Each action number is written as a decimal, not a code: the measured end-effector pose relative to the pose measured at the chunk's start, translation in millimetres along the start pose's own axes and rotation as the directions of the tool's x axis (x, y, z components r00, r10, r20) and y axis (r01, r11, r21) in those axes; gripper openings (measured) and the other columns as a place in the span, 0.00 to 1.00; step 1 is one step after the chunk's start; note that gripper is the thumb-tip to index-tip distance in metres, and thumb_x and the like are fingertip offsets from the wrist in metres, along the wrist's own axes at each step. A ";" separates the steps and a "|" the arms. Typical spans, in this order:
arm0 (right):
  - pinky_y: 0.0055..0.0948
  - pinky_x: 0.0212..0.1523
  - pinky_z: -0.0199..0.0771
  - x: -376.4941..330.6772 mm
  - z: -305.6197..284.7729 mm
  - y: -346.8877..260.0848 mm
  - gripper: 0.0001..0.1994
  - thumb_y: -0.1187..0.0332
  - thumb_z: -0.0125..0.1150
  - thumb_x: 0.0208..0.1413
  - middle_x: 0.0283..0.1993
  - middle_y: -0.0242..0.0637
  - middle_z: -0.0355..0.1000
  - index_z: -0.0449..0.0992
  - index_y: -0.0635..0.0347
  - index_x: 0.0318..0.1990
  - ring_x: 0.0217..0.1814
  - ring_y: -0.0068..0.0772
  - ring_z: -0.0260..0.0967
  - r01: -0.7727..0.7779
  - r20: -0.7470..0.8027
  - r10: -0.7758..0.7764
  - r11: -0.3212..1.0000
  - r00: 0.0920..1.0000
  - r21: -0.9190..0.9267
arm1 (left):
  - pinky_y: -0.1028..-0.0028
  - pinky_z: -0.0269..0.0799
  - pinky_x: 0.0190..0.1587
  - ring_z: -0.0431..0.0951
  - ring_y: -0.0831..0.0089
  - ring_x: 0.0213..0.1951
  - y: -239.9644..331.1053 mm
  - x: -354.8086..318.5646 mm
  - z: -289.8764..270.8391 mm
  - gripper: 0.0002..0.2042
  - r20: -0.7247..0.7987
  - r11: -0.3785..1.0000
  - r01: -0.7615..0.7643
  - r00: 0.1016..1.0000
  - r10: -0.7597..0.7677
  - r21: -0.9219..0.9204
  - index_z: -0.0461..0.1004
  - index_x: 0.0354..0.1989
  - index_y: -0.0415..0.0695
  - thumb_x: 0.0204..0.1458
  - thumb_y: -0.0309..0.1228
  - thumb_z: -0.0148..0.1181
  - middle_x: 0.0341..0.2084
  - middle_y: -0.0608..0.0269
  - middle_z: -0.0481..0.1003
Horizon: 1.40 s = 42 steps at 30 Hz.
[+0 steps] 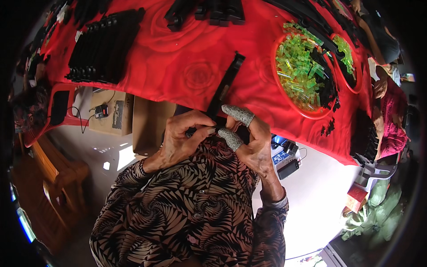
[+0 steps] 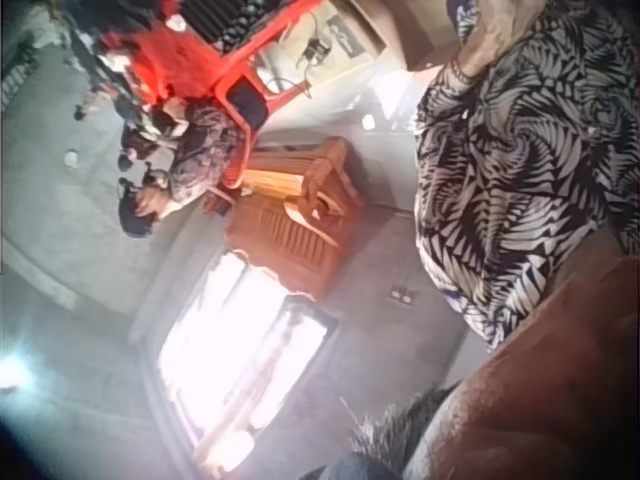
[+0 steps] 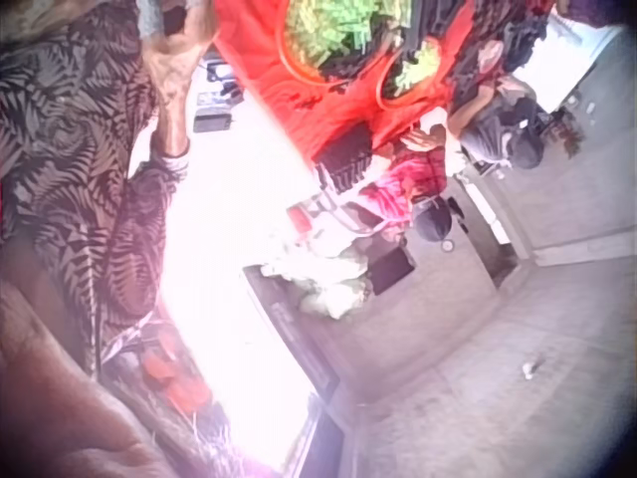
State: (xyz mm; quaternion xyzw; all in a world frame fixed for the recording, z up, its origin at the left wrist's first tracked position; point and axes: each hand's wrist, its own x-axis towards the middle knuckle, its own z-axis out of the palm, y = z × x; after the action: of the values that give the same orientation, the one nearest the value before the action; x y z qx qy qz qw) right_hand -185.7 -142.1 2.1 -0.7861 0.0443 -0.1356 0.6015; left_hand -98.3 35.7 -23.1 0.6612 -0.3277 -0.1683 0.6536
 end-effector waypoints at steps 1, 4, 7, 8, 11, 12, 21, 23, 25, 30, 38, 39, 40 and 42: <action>0.21 0.35 0.72 -1.6 0.9 1.5 0.23 0.83 0.70 0.43 0.31 0.29 0.72 0.75 0.65 0.51 0.32 0.20 0.70 -0.001 -0.003 0.001 1.000 1.000 0.015 | 0.77 0.73 0.33 0.79 0.75 0.30 1.2 -0.6 -0.2 0.08 -0.006 1.000 -0.003 1.000 0.003 -0.003 0.78 0.38 0.35 0.48 0.15 0.62 0.29 0.58 0.78; 0.21 0.34 0.72 -4.5 4.6 4.2 0.24 0.82 0.71 0.43 0.31 0.29 0.72 0.75 0.65 0.51 0.31 0.20 0.70 0.018 -0.036 -0.017 1.000 0.999 0.024 | 0.77 0.73 0.33 0.78 0.76 0.29 3.3 0.1 -0.6 0.09 -0.018 1.000 -0.005 1.000 0.005 -0.015 0.79 0.38 0.36 0.48 0.15 0.63 0.28 0.59 0.78; 0.22 0.36 0.72 -3.0 5.9 3.3 0.24 0.82 0.71 0.43 0.31 0.30 0.72 0.75 0.65 0.51 0.32 0.21 0.70 0.049 -0.066 -0.052 0.998 0.996 -0.040 | 0.76 0.72 0.32 0.77 0.76 0.28 1.5 2.3 -1.1 0.09 -0.033 0.999 -0.037 0.999 0.036 -0.010 0.79 0.38 0.37 0.48 0.15 0.64 0.27 0.59 0.78; 0.22 0.36 0.72 -2.2 6.1 2.8 0.24 0.82 0.71 0.43 0.32 0.30 0.72 0.75 0.65 0.51 0.32 0.21 0.70 0.060 -0.073 -0.065 0.996 0.995 -0.071 | 0.76 0.72 0.32 0.77 0.76 0.27 0.8 2.9 -1.5 0.09 -0.038 0.999 -0.052 0.998 0.052 -0.006 0.79 0.38 0.37 0.48 0.15 0.64 0.27 0.59 0.78; 0.22 0.39 0.73 1.8 8.9 2.8 0.24 0.82 0.70 0.44 0.32 0.29 0.71 0.75 0.65 0.52 0.33 0.20 0.69 0.123 -0.065 -0.133 0.983 0.989 -0.139 | 0.73 0.76 0.35 0.80 0.69 0.34 2.5 4.5 -6.8 0.10 0.020 1.000 -0.016 1.000 0.016 -0.010 0.76 0.40 0.35 0.48 0.17 0.63 0.32 0.54 0.78; 0.22 0.40 0.73 4.0 8.4 2.5 0.25 0.83 0.70 0.44 0.32 0.29 0.71 0.74 0.65 0.53 0.34 0.20 0.68 0.073 -0.058 -0.080 0.990 0.995 -0.122 | 0.72 0.76 0.38 0.80 0.68 0.36 2.7 4.3 -6.7 0.10 -0.041 0.999 -0.033 0.999 0.034 0.027 0.76 0.40 0.35 0.48 0.18 0.64 0.33 0.54 0.78; 0.20 0.45 0.71 52.7 -48.1 -8.8 0.30 0.84 0.69 0.45 0.37 0.27 0.73 0.69 0.64 0.59 0.38 0.17 0.69 -0.253 0.042 0.252 0.967 0.967 0.028 | 0.69 0.70 0.54 0.75 0.72 0.46 -16.7 -28.7 -16.4 0.10 0.014 0.569 0.487 0.768 -0.640 -0.662 0.71 0.47 0.39 0.62 0.31 0.55 0.45 0.61 0.73; 0.19 0.43 0.73 63.5 -53.6 -10.6 0.30 0.86 0.67 0.45 0.37 0.27 0.72 0.70 0.62 0.59 0.39 0.17 0.69 -0.273 0.101 0.273 0.962 0.957 -0.008 | 0.64 0.71 0.57 0.75 0.65 0.50 -17.2 -26.2 -13.4 0.14 0.206 0.343 0.574 0.684 -0.700 -0.744 0.69 0.48 0.38 0.65 0.37 0.51 0.46 0.55 0.73; 0.19 0.43 0.73 73.8 -53.8 -16.7 0.30 0.86 0.67 0.45 0.36 0.27 0.72 0.71 0.61 0.59 0.39 0.17 0.69 -0.304 0.142 0.309 0.951 0.940 -0.056 | 0.62 0.69 0.61 0.74 0.59 0.53 -21.7 -22.1 -7.6 0.17 0.353 0.155 0.565 0.682 -0.640 -0.810 0.67 0.52 0.37 0.65 0.40 0.50 0.48 0.51 0.73; 0.18 0.39 0.68 84.3 -49.1 -24.3 0.27 0.83 0.67 0.47 0.34 0.25 0.71 0.72 0.60 0.57 0.34 0.15 0.66 -0.228 0.219 0.265 0.956 0.939 -0.184 | 0.69 0.75 0.49 0.78 0.65 0.44 -24.9 -10.6 2.6 0.17 0.344 0.174 0.560 0.695 -0.632 -0.810 0.68 0.52 0.38 0.64 0.38 0.52 0.43 0.53 0.75; 0.15 0.35 0.63 64.2 -36.5 -18.0 0.26 0.85 0.66 0.46 0.34 0.23 0.70 0.73 0.59 0.56 0.32 0.12 0.62 -0.330 0.317 0.365 0.931 0.875 -0.158 | 0.80 0.71 0.29 0.76 0.73 0.28 -25.7 -21.4 -42.3 0.22 0.428 0.306 0.690 0.674 -0.602 -0.656 0.63 0.62 0.38 0.61 0.34 0.53 0.38 0.55 0.77; 0.15 0.36 0.65 63.1 -35.0 -11.0 0.26 0.85 0.66 0.46 0.35 0.23 0.71 0.73 0.59 0.55 0.33 0.12 0.64 -0.349 0.310 0.367 0.930 0.877 -0.115 | 0.80 0.71 0.28 0.76 0.73 0.28 -24.5 -21.6 -48.2 0.24 0.456 0.313 0.700 0.676 -0.579 -0.642 0.62 0.63 0.38 0.61 0.35 0.53 0.38 0.55 0.77; 0.15 0.37 0.66 61.9 -33.6 -3.2 0.26 0.85 0.65 0.46 0.35 0.24 0.71 0.73 0.60 0.55 0.35 0.12 0.66 -0.366 0.303 0.370 0.928 0.878 -0.073 | 0.81 0.69 0.26 0.76 0.75 0.27 -22.5 -21.7 -52.5 0.26 0.471 0.332 0.718 0.667 -0.577 -0.611 0.61 0.65 0.38 0.61 0.36 0.53 0.37 0.57 0.77; 0.15 0.39 0.68 64.0 -30.2 -4.8 0.25 0.86 0.65 0.46 0.36 0.25 0.72 0.73 0.61 0.54 0.37 0.13 0.68 -0.411 0.310 0.396 0.911 0.864 -0.017 | 0.80 0.69 0.28 0.76 0.75 0.29 -30.5 -25.6 -57.1 0.25 0.495 0.343 0.737 0.657 -0.569 -0.583 0.62 0.64 0.38 0.61 0.36 0.53 0.36 0.58 0.77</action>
State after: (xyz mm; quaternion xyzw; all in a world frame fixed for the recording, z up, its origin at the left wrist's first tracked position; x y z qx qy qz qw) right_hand -132.8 -183.9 24.1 -0.7556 0.1102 0.1158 0.6352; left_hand -73.2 93.3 -53.1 0.3846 0.0011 -0.6009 0.7007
